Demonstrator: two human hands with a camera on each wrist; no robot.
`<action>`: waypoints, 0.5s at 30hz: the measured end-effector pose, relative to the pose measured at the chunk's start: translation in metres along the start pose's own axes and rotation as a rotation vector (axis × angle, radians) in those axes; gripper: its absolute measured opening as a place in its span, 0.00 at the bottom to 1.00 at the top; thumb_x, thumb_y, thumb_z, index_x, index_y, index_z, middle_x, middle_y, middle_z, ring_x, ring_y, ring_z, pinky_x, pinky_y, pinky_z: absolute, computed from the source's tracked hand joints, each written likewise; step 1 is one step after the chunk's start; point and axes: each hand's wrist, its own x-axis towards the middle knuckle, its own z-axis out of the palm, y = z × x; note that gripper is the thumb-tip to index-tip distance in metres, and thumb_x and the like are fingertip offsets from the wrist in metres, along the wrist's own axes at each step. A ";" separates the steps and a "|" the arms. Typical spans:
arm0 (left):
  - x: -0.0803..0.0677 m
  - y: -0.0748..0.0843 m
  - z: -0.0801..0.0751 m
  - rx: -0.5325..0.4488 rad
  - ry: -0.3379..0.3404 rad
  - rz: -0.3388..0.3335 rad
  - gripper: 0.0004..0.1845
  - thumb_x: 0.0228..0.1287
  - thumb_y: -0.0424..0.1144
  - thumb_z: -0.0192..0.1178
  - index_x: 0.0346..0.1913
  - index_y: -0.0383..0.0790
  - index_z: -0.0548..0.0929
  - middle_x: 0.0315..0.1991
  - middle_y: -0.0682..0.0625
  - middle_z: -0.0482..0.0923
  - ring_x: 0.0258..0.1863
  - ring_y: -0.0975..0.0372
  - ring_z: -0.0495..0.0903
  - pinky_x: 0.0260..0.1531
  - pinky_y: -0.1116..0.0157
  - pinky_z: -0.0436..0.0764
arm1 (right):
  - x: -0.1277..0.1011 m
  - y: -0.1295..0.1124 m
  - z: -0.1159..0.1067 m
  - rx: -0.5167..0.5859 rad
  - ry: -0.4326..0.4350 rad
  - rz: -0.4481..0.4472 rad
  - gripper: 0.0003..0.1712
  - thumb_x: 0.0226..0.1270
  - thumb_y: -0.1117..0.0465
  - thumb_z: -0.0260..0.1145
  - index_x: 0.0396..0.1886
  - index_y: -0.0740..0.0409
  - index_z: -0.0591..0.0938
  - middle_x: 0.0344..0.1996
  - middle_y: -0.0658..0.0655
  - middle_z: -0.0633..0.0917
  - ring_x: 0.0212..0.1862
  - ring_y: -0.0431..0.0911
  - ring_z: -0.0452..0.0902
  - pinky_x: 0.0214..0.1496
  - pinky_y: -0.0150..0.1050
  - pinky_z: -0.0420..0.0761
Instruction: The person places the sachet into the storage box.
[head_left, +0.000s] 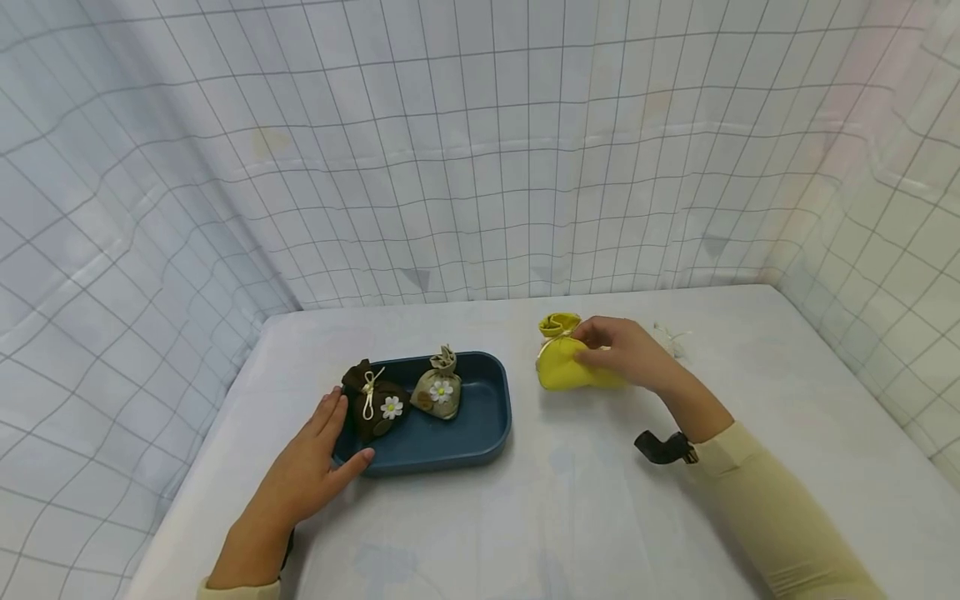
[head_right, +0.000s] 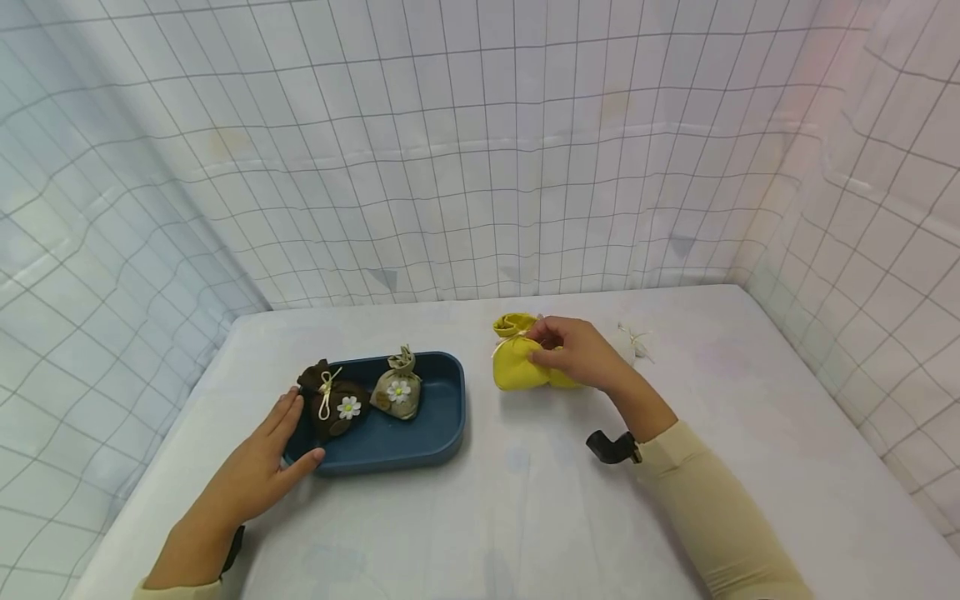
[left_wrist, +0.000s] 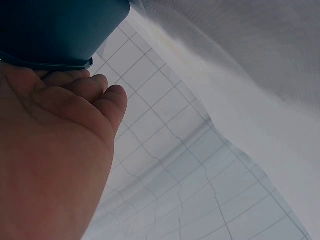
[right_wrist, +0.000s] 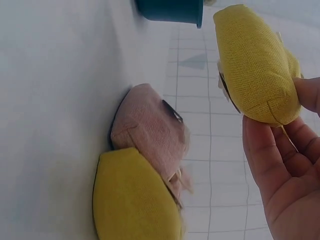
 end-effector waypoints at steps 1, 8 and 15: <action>0.000 0.000 0.000 -0.001 0.000 -0.001 0.50 0.70 0.60 0.57 0.78 0.29 0.48 0.78 0.35 0.44 0.76 0.42 0.46 0.66 0.40 0.60 | 0.002 -0.002 0.002 0.004 -0.003 -0.006 0.11 0.64 0.60 0.70 0.45 0.56 0.83 0.44 0.53 0.85 0.51 0.50 0.79 0.60 0.51 0.76; 0.000 -0.001 0.000 -0.004 -0.002 -0.004 0.50 0.70 0.60 0.57 0.78 0.29 0.48 0.78 0.35 0.44 0.76 0.41 0.47 0.66 0.39 0.60 | 0.018 -0.021 0.019 0.058 -0.037 -0.049 0.11 0.63 0.61 0.71 0.44 0.56 0.83 0.42 0.52 0.84 0.46 0.48 0.79 0.52 0.43 0.80; 0.000 -0.002 0.002 -0.002 0.005 0.002 0.50 0.70 0.59 0.58 0.78 0.29 0.49 0.78 0.35 0.44 0.76 0.42 0.46 0.65 0.39 0.60 | 0.031 -0.036 0.036 0.065 -0.066 -0.092 0.10 0.63 0.61 0.71 0.44 0.54 0.84 0.42 0.51 0.84 0.45 0.47 0.79 0.50 0.42 0.80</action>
